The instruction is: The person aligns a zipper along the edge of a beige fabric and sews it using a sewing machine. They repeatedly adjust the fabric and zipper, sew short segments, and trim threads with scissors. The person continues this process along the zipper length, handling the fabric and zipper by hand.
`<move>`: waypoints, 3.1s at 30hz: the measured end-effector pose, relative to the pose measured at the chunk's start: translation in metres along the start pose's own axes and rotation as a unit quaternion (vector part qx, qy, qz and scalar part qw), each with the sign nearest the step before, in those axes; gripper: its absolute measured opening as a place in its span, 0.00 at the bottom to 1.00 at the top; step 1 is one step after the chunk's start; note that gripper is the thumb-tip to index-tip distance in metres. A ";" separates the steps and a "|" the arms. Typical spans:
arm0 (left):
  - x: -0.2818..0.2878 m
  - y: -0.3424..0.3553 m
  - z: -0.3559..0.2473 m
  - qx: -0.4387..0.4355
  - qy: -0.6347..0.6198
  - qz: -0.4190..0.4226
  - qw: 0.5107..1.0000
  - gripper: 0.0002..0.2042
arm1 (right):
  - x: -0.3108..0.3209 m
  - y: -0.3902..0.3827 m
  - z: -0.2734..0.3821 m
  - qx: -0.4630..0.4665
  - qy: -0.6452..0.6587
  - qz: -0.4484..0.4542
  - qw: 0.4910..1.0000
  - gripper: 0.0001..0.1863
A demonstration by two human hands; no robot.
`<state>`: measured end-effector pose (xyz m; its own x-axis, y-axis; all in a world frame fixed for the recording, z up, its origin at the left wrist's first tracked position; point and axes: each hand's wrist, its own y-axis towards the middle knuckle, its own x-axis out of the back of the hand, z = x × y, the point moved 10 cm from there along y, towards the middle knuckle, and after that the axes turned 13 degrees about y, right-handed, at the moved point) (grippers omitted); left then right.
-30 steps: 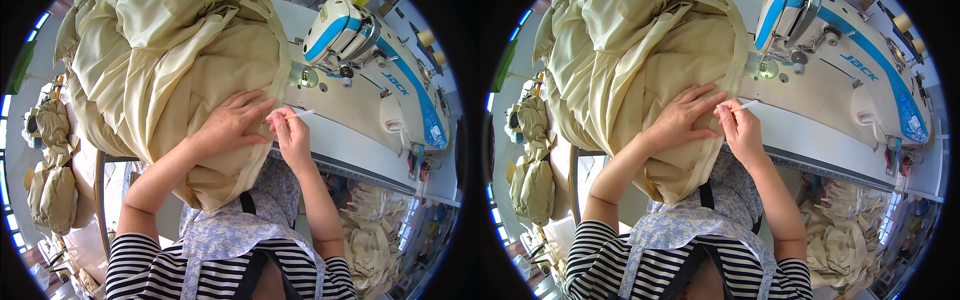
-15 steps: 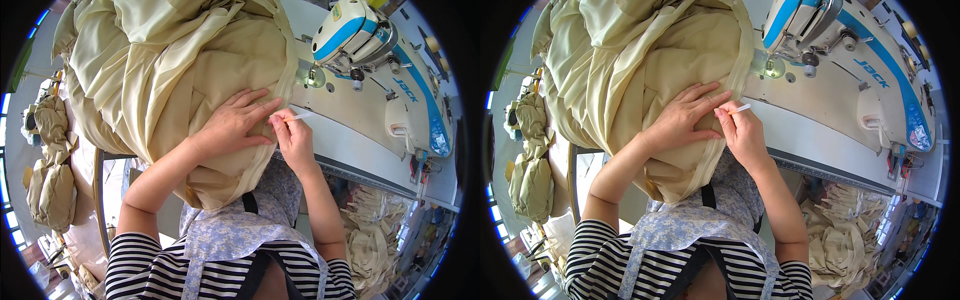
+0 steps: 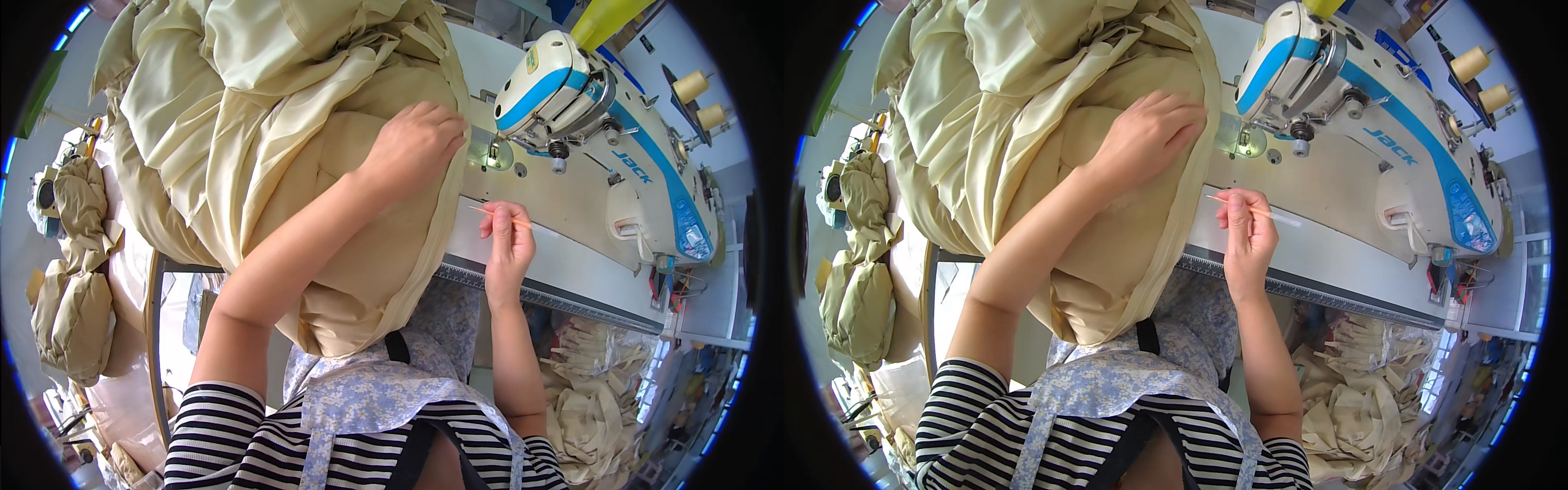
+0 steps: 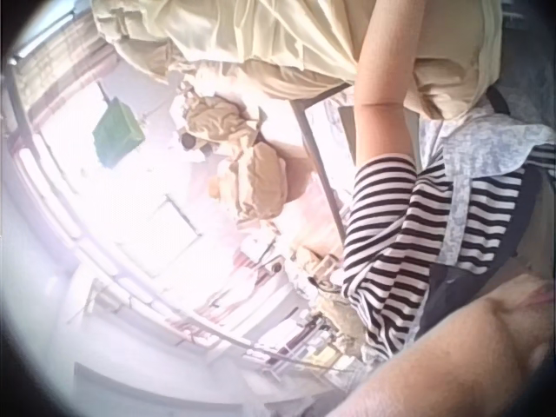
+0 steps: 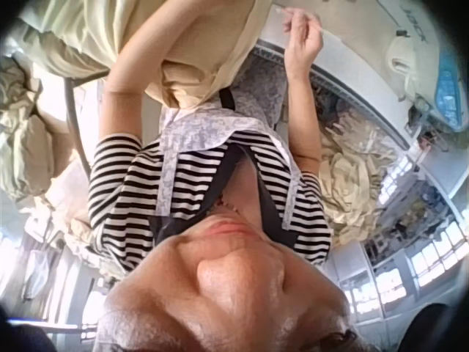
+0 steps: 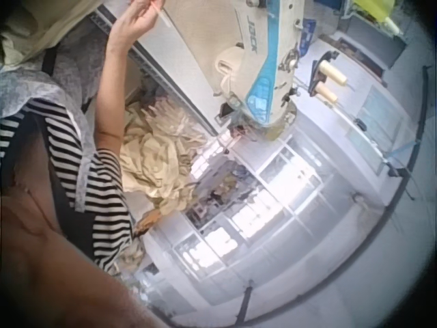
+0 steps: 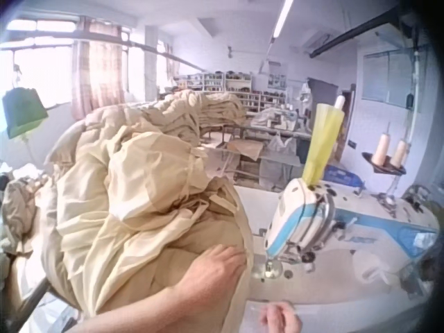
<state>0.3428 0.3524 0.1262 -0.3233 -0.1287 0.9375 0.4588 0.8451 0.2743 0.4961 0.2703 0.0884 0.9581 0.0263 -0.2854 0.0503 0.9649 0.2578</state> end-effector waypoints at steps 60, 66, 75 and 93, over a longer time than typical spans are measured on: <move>0.021 -0.169 -0.018 -0.087 0.025 -0.053 0.994 0.24 | -0.091 -0.019 -0.031 -0.001 -0.135 0.205 0.970 0.10; 0.022 -0.169 -0.017 -0.084 0.026 -0.059 0.994 0.23 | -0.094 -0.017 -0.028 0.020 -0.143 0.213 0.966 0.08; 0.020 -0.168 -0.018 -0.086 0.033 -0.061 0.994 0.23 | -0.096 -0.018 -0.027 0.027 -0.154 0.219 0.963 0.10; -0.002 -0.074 0.004 -0.035 0.054 -0.130 0.989 0.17 | -0.058 0.062 -0.005 0.034 -0.124 0.090 0.988 0.12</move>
<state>0.3062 0.2922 0.1029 -0.3499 -0.3944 0.8497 0.4286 0.7391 0.5196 0.4425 0.3303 0.1162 0.9924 0.1233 0.0030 -0.1166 0.9301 0.3483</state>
